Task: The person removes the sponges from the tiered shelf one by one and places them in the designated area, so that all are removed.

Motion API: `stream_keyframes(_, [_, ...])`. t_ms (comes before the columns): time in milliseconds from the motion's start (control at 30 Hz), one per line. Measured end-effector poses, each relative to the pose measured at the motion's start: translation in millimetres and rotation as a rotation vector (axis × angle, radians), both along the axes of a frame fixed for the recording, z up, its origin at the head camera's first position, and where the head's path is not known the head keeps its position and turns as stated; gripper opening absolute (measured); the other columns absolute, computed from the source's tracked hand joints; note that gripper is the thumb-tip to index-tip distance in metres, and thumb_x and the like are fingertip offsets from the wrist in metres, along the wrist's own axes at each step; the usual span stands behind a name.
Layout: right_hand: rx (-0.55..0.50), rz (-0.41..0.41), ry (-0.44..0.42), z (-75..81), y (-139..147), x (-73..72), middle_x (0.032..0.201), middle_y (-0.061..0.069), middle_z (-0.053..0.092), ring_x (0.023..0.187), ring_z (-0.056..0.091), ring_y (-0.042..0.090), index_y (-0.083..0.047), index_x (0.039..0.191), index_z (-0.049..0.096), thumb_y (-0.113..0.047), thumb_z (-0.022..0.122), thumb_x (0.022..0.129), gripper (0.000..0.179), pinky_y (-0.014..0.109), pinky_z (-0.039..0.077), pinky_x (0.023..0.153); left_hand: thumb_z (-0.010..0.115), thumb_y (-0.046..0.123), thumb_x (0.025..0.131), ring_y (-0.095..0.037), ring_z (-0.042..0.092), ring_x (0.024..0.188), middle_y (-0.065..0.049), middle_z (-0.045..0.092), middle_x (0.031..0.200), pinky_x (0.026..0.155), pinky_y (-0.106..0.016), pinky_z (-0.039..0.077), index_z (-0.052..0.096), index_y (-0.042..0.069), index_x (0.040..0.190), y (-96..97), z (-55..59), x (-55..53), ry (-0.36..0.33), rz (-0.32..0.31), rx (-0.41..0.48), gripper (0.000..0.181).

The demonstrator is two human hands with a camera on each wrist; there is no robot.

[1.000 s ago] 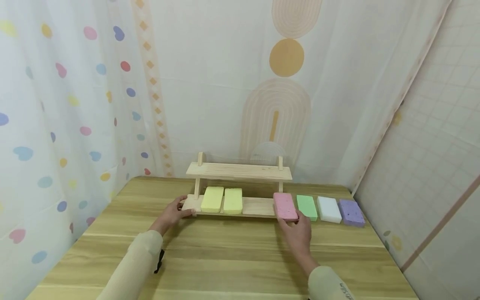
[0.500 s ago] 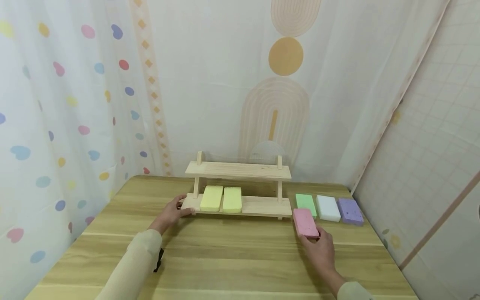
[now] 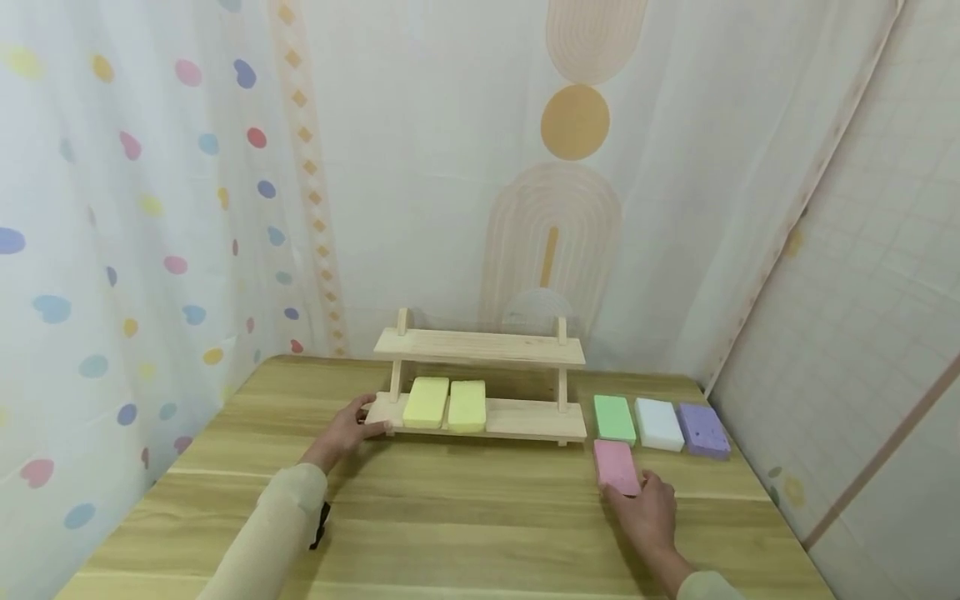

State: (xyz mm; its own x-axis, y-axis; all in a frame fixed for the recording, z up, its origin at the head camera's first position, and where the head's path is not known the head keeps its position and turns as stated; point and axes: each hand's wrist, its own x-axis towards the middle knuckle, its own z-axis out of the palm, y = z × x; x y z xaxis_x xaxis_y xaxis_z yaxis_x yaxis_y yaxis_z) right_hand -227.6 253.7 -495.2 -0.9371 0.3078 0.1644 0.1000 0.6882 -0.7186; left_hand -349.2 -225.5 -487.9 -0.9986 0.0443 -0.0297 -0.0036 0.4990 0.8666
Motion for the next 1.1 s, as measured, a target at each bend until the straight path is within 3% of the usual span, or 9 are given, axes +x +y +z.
stream_keyframes(133, [-0.024, -0.034, 0.023, 10.8, -6, -5.6, 0.124, 0.045, 0.047, 0.117, 0.045, 0.056, 0.025, 0.133, 0.038, -0.035, 0.075, 0.087, 0.084, 0.061, 0.038, 0.097, 0.071, 0.03, 0.094, -0.043, 0.045, 0.126, -0.03, 0.046, 0.138, 0.104, -0.058, 0.034, 0.03, 0.005, 0.153, 1.2, -0.9, 1.4, 0.001, 0.003, -0.001, 0.076])
stream_keyframes(267, [-0.086, -0.019, 0.052, 22.5, -19, -17.0, 0.13, 0.042, 0.044, 0.121, 0.041, 0.055, 0.022, 0.138, 0.036, -0.035, 0.072, 0.09, 0.083, 0.061, 0.036, 0.1, 0.071, 0.028, 0.094, -0.042, 0.048, 0.122, -0.03, 0.048, 0.135, 0.103, -0.057, 0.036, 0.03, 0.004, 0.152, 0.2, -2.0, 1.5, 0.003, 0.005, 0.003, 0.075])
stream_keyframes(433, [-0.224, 0.046, 0.077, 37.2, -55, -34.6, 0.141, 0.036, 0.037, 0.125, 0.042, 0.05, 0.014, 0.146, 0.031, -0.035, 0.073, 0.09, 0.086, 0.057, 0.04, 0.101, 0.071, 0.027, 0.094, -0.041, 0.048, 0.122, -0.029, 0.048, 0.135, 0.103, -0.056, 0.036, 0.031, 0.004, 0.152, -2.2, -2.6, 1.7, 0.005, 0.01, 0.016, 0.074])
stream_keyframes(567, [-0.252, 0.087, 0.109, 43.6, -93, -48.1, 0.141, 0.031, 0.039, 0.125, 0.043, 0.045, 0.01, 0.147, 0.034, -0.036, 0.073, 0.09, 0.083, 0.055, 0.042, 0.099, 0.071, 0.027, 0.094, -0.041, 0.049, 0.121, -0.029, 0.048, 0.134, 0.103, -0.056, 0.036, 0.031, 0.004, 0.152, -2.9, -2.9, 2.1, 0.011, 0.006, 0.015, 0.074])
stream_keyframes(867, [-0.317, 0.109, 0.151, 43.2, -179, -67.2, 0.135, 0.026, 0.043, 0.123, 0.044, 0.041, 0.006, 0.146, 0.036, -0.037, 0.075, 0.088, 0.082, 0.054, 0.042, 0.099, 0.072, 0.028, 0.093, -0.04, 0.051, 0.119, -0.029, 0.05, 0.133, 0.102, -0.056, 0.038, 0.031, 0.003, 0.153, -4.1, -1.8, 1.9, 0.019, 0.0, 0.014, 0.076])
stream_keyframes(1100, [-0.219, 0.037, 0.126, 25.2, -221, -76.0, 0.137, 0.027, 0.043, 0.126, 0.042, 0.042, 0.007, 0.143, 0.042, -0.042, 0.081, 0.081, 0.088, 0.054, 0.041, 0.101, 0.072, 0.027, 0.093, -0.041, 0.05, 0.122, -0.029, 0.049, 0.135, 0.103, -0.056, 0.037, 0.031, 0.003, 0.153, -1.3, -1.2, 2.1, 0.019, -0.012, 0.018, 0.077])
